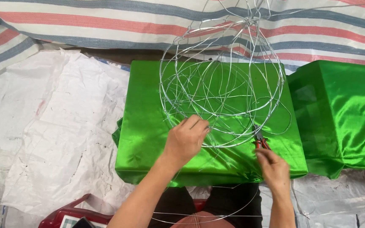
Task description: Forming a wire cage by bending and cutting metal wires by hand and with pliers.
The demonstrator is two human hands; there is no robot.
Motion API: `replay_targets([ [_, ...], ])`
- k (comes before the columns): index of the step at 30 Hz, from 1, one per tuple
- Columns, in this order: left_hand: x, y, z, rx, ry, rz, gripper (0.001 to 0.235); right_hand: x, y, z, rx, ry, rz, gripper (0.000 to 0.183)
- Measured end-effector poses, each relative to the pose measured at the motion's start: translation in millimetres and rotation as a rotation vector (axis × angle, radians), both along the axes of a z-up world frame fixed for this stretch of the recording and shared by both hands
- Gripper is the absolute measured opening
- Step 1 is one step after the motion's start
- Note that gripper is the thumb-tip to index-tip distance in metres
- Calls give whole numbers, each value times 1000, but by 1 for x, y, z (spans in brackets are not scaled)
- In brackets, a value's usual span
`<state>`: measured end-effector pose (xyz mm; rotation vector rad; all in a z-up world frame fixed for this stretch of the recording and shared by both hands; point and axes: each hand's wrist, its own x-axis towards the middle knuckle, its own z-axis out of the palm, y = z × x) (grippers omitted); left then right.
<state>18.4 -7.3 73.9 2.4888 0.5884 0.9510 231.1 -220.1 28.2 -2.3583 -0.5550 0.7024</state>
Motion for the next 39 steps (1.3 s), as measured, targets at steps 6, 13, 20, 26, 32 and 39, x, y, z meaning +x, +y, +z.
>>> replay_targets([
  [6, -4, 5, 8, -186, -201, -77, 18, 73, -46, -128, -101, -811, 176, 37],
  [13, -15, -19, 6, -282, -335, 131, 9, 58, -39, -114, -67, -745, 134, 34],
  [20, 5, -21, -17, -769, -336, 105, 30, 57, -43, -129, 43, -789, 186, 16],
  [26, 25, -19, -7, -1131, -273, 102, 34, 63, -39, -112, 61, -611, 196, 40],
  [32, 27, -18, -19, -1111, -287, 143, 36, 61, -37, -94, -44, -607, 247, 24],
  [39, 15, -19, 6, -1249, -520, 79, 36, 90, -51, -146, -159, -809, 128, 16],
])
